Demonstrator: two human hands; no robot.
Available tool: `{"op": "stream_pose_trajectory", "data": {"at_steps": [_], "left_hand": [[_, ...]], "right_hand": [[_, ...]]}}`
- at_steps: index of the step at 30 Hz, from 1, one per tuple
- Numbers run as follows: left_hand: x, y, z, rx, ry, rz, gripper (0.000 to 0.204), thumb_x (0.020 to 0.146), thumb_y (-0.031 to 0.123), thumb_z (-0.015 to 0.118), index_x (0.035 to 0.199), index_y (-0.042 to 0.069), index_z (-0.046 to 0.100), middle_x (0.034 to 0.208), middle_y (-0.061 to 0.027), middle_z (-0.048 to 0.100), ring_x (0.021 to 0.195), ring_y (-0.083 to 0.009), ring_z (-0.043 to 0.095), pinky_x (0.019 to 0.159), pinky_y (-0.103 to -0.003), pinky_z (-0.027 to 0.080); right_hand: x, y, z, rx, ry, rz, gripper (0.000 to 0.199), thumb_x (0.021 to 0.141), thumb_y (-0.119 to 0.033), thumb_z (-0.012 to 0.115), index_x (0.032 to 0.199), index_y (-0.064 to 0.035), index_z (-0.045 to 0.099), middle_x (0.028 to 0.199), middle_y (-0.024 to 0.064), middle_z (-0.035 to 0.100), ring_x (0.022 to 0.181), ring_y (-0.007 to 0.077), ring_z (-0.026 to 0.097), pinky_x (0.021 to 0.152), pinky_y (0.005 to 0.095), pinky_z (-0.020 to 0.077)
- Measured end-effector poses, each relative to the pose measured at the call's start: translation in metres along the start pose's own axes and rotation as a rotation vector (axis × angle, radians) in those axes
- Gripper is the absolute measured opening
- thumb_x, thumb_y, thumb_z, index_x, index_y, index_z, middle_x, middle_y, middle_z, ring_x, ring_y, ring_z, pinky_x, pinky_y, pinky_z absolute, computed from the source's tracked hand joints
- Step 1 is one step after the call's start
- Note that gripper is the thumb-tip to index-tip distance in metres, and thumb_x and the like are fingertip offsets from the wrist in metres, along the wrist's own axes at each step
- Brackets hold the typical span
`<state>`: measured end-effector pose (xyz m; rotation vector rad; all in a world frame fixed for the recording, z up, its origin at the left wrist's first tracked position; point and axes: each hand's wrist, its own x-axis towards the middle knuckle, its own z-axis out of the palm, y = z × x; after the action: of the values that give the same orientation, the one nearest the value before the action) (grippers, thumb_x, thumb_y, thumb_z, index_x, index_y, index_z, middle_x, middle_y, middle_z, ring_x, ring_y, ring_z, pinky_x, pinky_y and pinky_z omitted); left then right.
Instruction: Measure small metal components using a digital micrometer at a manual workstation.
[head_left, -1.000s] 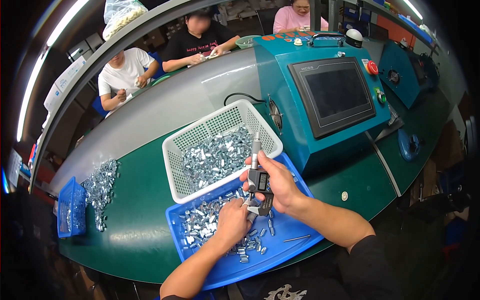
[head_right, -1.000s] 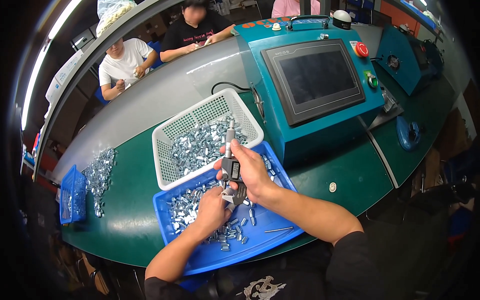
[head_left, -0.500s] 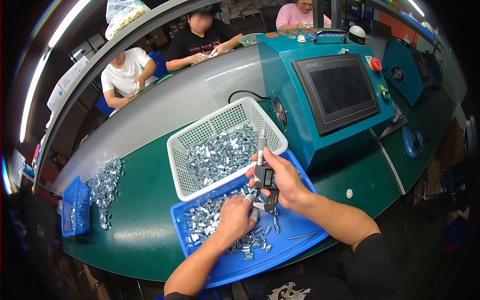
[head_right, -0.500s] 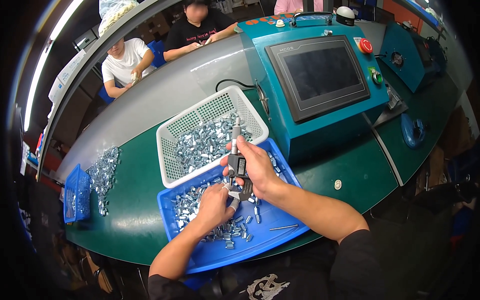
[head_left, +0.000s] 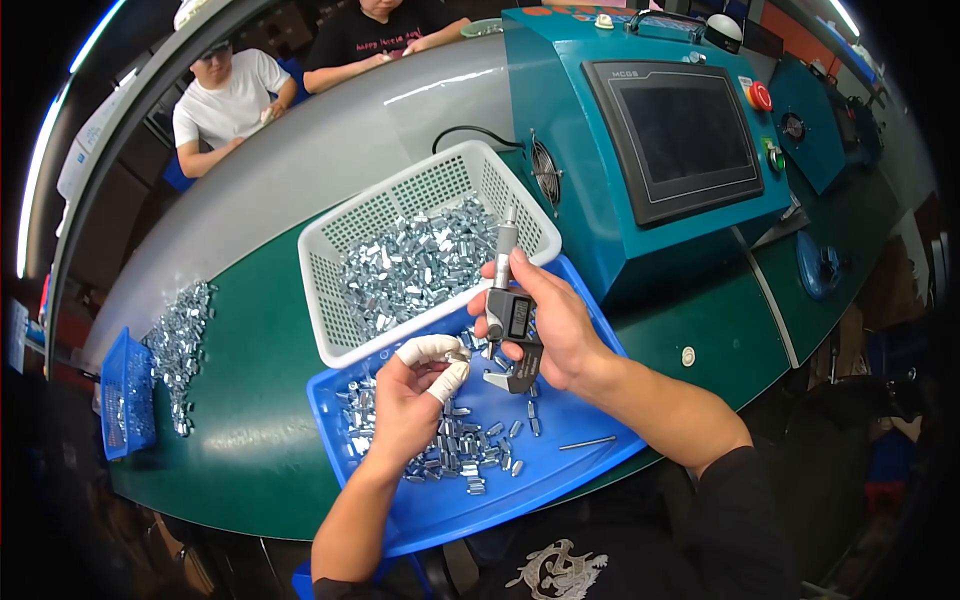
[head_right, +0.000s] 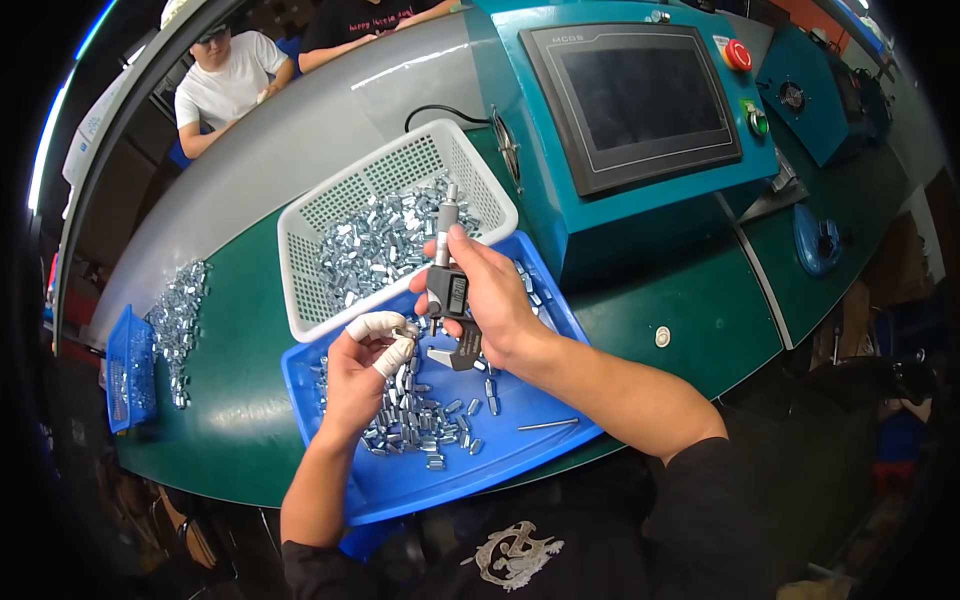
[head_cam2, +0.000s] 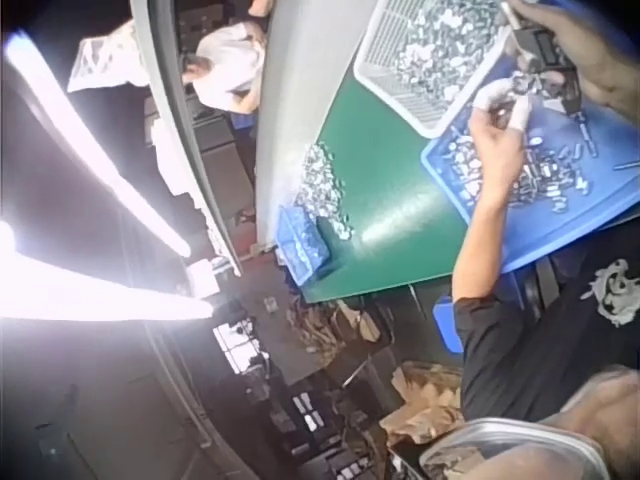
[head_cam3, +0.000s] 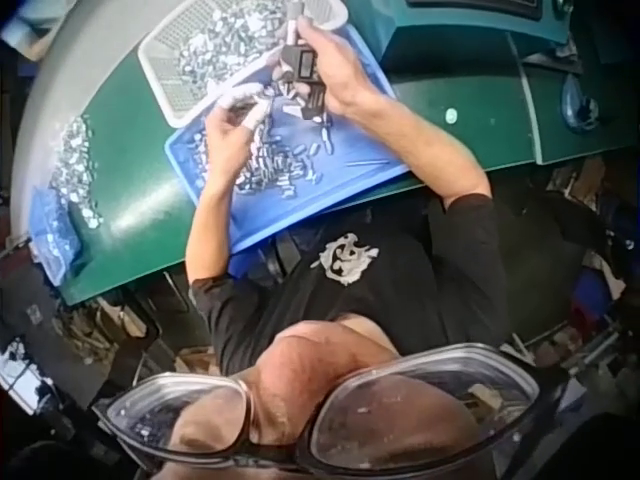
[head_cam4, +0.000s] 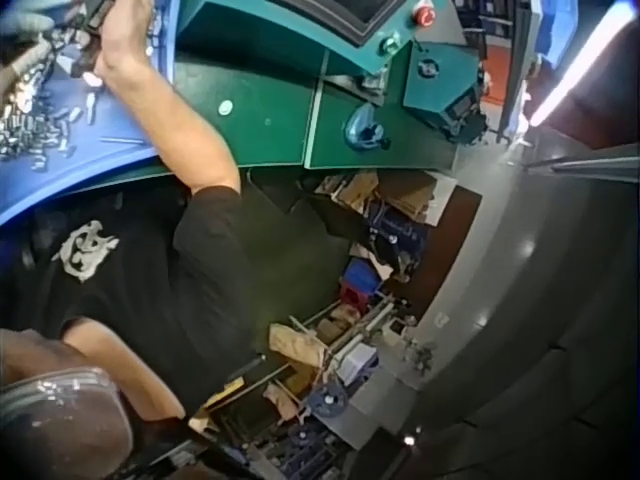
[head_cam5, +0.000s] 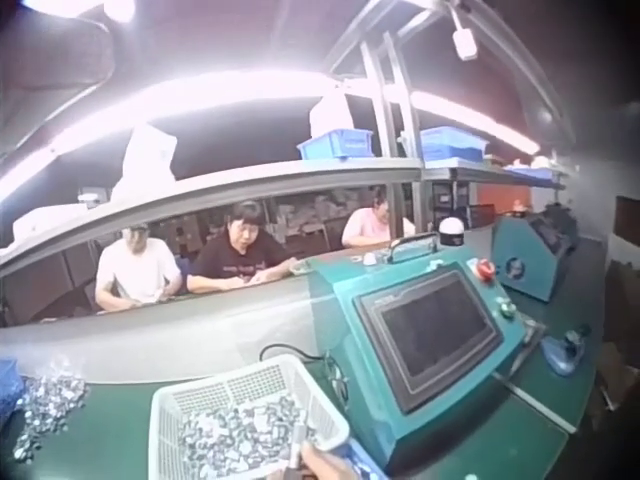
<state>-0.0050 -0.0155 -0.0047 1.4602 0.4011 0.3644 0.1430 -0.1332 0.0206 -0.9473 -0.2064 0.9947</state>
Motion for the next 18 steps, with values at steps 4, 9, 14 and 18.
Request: {"op": "stream_pose_trajectory", "data": {"at_steps": [4, 9, 14, 18], "left_hand": [[-0.001, 0.0047, 0.003, -0.116, -0.034, -0.06, 0.023, 0.082, -0.002, 0.065, 0.104, 0.0, 0.058, 0.099, -0.0077, 0.064, 0.092, -0.0149, 0.061, 0.081, -0.028, 0.051], [-0.0047, 0.0001, 0.0066, -0.151, -0.06, -0.115, 0.022, 0.084, 0.0, 0.064, 0.105, -0.001, 0.059, 0.099, -0.0102, 0.064, 0.091, -0.0169, 0.062, 0.076, -0.031, 0.055], [-0.0051, 0.0028, 0.0073, -0.212, -0.102, -0.155, 0.022, 0.084, 0.001, 0.064, 0.105, -0.002, 0.059, 0.098, -0.0106, 0.065, 0.09, -0.018, 0.063, 0.075, -0.032, 0.057], [-0.0066, 0.0038, 0.0075, -0.237, -0.107, -0.173, 0.022, 0.084, 0.001, 0.063, 0.106, -0.001, 0.059, 0.098, -0.0108, 0.065, 0.089, -0.0179, 0.064, 0.074, -0.032, 0.057]], "right_hand": [[0.0004, 0.0012, 0.0018, 0.011, -0.01, 0.008, 0.04, 0.099, -0.042, 0.034, 0.111, -0.0064, 0.048, 0.086, 0.011, 0.061, 0.069, 0.0147, 0.062, 0.04, 0.0219, 0.0407], [-0.0002, 0.0041, 0.0016, 0.035, -0.038, 0.007, 0.04, 0.099, -0.042, 0.034, 0.112, -0.0066, 0.048, 0.086, 0.0108, 0.061, 0.07, 0.0144, 0.062, 0.041, 0.0216, 0.0415], [-0.0021, 0.0029, -0.0005, 0.058, -0.058, 0.006, 0.042, 0.099, -0.043, 0.033, 0.113, -0.006, 0.048, 0.087, 0.0114, 0.061, 0.07, 0.0145, 0.062, 0.041, 0.0214, 0.042], [-0.0026, 0.0033, -0.0005, 0.064, -0.081, 0.001, 0.04, 0.098, -0.042, 0.036, 0.112, -0.0059, 0.047, 0.087, 0.0119, 0.061, 0.069, 0.0139, 0.063, 0.04, 0.0207, 0.0425]]}}
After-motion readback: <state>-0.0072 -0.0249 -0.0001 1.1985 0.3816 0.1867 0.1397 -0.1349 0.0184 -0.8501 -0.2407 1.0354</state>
